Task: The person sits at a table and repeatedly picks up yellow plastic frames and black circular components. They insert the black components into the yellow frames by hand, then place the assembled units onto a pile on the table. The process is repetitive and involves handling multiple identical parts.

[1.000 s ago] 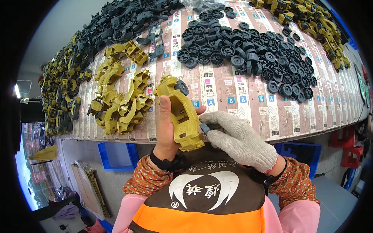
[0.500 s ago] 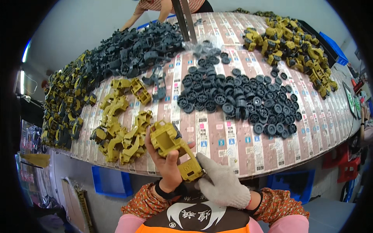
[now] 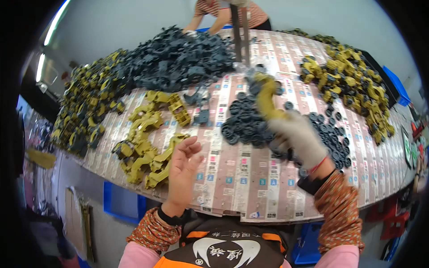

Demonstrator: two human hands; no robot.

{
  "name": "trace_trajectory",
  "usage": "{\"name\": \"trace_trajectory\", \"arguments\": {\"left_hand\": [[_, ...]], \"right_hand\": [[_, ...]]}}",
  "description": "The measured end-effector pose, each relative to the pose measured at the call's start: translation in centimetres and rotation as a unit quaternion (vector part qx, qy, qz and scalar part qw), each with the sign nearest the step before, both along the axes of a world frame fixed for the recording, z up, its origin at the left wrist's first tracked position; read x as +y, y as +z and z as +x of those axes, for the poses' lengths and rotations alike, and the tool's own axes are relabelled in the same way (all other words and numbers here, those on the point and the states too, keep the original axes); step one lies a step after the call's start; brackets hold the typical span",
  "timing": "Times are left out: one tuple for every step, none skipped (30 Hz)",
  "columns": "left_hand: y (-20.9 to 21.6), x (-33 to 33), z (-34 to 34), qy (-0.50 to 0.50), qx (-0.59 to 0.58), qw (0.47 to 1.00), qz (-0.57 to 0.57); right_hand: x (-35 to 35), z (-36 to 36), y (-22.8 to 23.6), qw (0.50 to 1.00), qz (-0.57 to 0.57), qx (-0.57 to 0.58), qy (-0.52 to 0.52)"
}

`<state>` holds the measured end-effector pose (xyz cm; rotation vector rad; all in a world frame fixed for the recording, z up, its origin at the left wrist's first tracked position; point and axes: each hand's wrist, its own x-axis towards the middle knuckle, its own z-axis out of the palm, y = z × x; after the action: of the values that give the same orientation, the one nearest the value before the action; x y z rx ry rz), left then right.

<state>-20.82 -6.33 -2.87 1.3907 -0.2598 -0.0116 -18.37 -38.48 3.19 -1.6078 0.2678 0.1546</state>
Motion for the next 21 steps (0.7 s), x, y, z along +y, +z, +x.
{"name": "trace_trajectory", "arguments": {"left_hand": [[-0.2,1.7,0.5,0.016,-0.016,0.999,0.037],[0.4,2.4,0.9,0.056,-0.018,0.998,0.019],[0.8,4.2,1.3,0.086,-0.03,0.995,0.04],[1.0,6.1,1.9,0.111,-0.041,0.991,0.055],[1.2,8.1,2.5,0.142,-0.053,0.984,0.092],[1.2,9.8,3.3,0.166,-0.063,0.976,0.123],[1.5,11.2,3.8,0.189,-0.091,0.963,0.171],[1.5,12.3,4.8,0.186,-0.099,0.951,0.224],[1.4,13.8,5.7,0.185,-0.107,0.937,0.277],[1.3,14.6,6.5,0.181,-0.114,0.921,0.326],[1.4,14.8,7.4,0.179,-0.137,0.903,0.366],[1.2,15.1,8.4,0.157,-0.104,0.911,0.368],[0.5,14.8,10.1,0.128,-0.074,0.921,0.361],[0.2,14.6,11.4,0.106,-0.039,0.926,0.36],[0.5,13.4,13.1,0.096,-0.012,0.911,0.402],[0.7,11.7,15.1,0.083,0.014,0.894,0.441],[-0.6,11.2,17.6,0.106,-0.001,0.887,0.45],[-2.1,10.3,20.1,0.122,-0.019,0.882,0.455],[-2.2,8.5,21.9,0.135,-0.008,0.864,0.485],[-2.2,6.9,23.1,0.148,0.002,0.845,0.513],[-2.2,5.6,24.1,0.16,0.012,0.827,0.539]], "right_hand": [[-1.2,1.5,0.8,0.997,-0.044,-0.014,-0.061],[-4.9,3.7,0.3,0.993,-0.09,-0.016,-0.079],[-9.3,6.8,-1.0,0.999,-0.001,0.001,-0.051],[-11.1,8.3,-0.4,0.994,-0.046,-0.006,-0.095],[-13.4,10.2,-1.4,0.988,-0.049,-0.03,-0.14],[-15.9,11.9,-2.0,0.979,-0.06,-0.054,-0.189],[-16.4,12.5,-2.0,0.973,0.001,-0.105,-0.204],[-18.4,12.9,-2.4,0.97,-0.012,-0.121,-0.212],[-20.0,13.6,-2.8,0.966,-0.025,-0.138,-0.216],[-20.4,13.9,-3.1,0.965,-0.01,-0.135,-0.227],[-20.9,14.2,-3.5,0.962,0.006,-0.132,-0.237],[-18.9,13.9,-3.7,0.971,-0.001,-0.131,-0.201],[-16.8,12.4,-2.8,0.976,-0.016,-0.134,-0.172],[-10.9,10.5,-1.2,0.969,-0.073,-0.112,-0.206],[-9.6,9.1,-1.1,0.976,-0.11,-0.094,-0.162],[-8.8,7.9,-0.9,0.979,-0.148,-0.075,-0.119],[-6.3,6.8,-0.9,0.98,-0.147,-0.096,-0.094],[-3.9,5.4,-0.6,0.979,-0.149,-0.116,-0.076],[-2.5,3.9,0.0,0.977,-0.176,-0.113,-0.039],[-1.7,2.9,-0.2,0.975,-0.203,-0.083,-0.029],[-0.7,1.7,-0.1,0.974,-0.215,-0.073,0.003]]}}
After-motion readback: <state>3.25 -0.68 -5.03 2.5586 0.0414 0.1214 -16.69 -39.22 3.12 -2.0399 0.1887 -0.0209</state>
